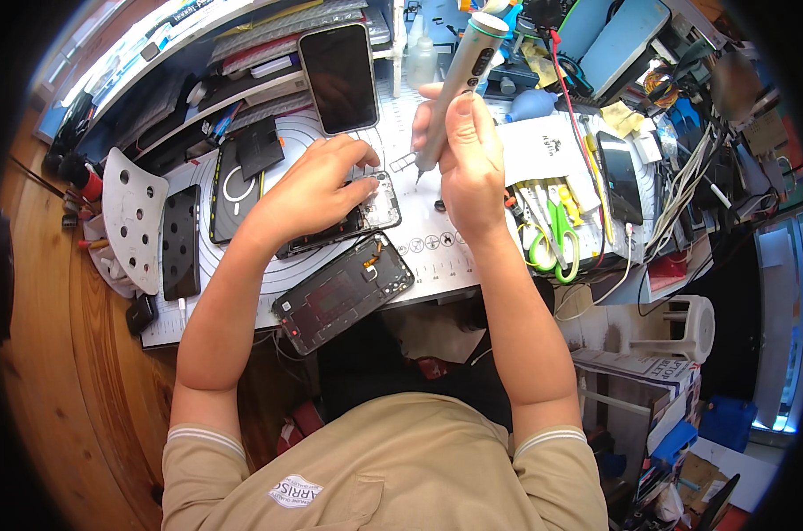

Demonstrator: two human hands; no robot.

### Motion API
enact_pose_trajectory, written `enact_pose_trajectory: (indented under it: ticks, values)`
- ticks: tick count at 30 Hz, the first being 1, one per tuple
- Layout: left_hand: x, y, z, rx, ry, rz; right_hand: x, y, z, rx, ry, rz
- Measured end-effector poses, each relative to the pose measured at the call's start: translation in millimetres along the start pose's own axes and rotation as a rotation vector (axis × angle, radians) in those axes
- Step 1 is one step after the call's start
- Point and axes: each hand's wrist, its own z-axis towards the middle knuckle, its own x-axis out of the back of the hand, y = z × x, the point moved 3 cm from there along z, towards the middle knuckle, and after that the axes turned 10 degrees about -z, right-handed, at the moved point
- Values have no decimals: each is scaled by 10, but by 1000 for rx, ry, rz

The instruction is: The person uses an electric screwdriver to remove screws from the internal chassis of a mobile phone and lifts a small circuit component from the device.

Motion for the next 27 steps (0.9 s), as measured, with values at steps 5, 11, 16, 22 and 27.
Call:
enact_pose_trajectory:
  ticks: [5,11,16,22,27]
  values:
    - [6,-28,27,-10,-35,-48,-4,-14,-32,-15,6,16]
    - [-53,123,69,-293,36,-122,-57,-131,-16,43,-10,115]
    - [-73,214,59,-369,65,-157,-143,-294,-19,90,-43,176]
    - [6,231,53,-266,131,-368,-209,-546,-49,268,-1,237]
    - [76,266,59,-162,96,-565,-247,-673,-68,316,-44,251]
